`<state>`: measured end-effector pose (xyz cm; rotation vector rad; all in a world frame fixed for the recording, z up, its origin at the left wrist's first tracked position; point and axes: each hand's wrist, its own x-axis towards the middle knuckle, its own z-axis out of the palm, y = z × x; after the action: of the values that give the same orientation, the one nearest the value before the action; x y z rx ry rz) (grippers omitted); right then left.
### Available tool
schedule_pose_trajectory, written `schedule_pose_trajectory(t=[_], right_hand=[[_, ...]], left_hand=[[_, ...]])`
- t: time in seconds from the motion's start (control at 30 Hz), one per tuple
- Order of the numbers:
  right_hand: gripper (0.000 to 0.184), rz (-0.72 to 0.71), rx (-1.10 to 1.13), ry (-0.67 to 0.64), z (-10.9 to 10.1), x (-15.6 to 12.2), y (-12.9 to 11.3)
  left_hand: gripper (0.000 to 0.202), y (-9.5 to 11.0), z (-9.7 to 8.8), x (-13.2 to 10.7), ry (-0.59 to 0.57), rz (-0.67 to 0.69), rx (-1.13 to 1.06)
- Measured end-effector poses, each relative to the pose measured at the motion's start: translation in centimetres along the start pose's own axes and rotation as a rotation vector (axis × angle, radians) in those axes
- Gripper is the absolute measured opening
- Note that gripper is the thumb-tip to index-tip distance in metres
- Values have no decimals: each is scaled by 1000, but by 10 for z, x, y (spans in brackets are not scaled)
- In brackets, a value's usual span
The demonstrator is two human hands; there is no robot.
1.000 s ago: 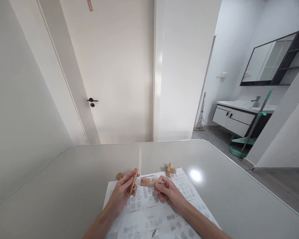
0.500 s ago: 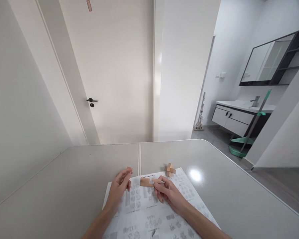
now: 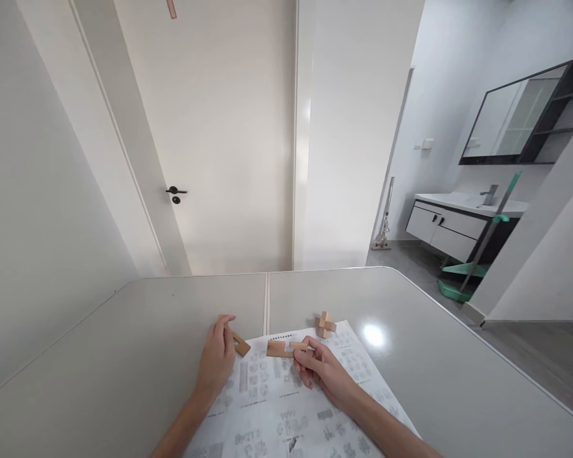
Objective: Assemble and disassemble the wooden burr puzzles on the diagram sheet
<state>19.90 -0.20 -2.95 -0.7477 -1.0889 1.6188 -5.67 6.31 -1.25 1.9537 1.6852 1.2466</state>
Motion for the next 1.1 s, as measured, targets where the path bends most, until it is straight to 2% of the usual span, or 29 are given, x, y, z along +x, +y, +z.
schedule_pose_trajectory(t=[0.2, 0.33, 0.47, 0.8, 0.9, 1.1], right_hand=[[47, -5, -50, 10, 3, -4, -2], [48, -52, -154, 40, 3, -4, 3], [53, -88, -267, 110, 0, -2, 11], [45, -191, -729, 279, -3, -5, 20], [40, -227, -859, 293, -6, -6, 21], [38, -277, -998, 267, -7, -9, 20]], left_hand=[[48, 0, -13, 3, -146, -140, 226], [47, -7, -11, 5, -134, -192, 259], [42, -13, -11, 7, -106, -158, 268], [26, -13, -28, 14, -167, -210, 526], [24, -16, -33, 17, -197, -223, 574], [21, -30, -33, 19, -177, -211, 572]])
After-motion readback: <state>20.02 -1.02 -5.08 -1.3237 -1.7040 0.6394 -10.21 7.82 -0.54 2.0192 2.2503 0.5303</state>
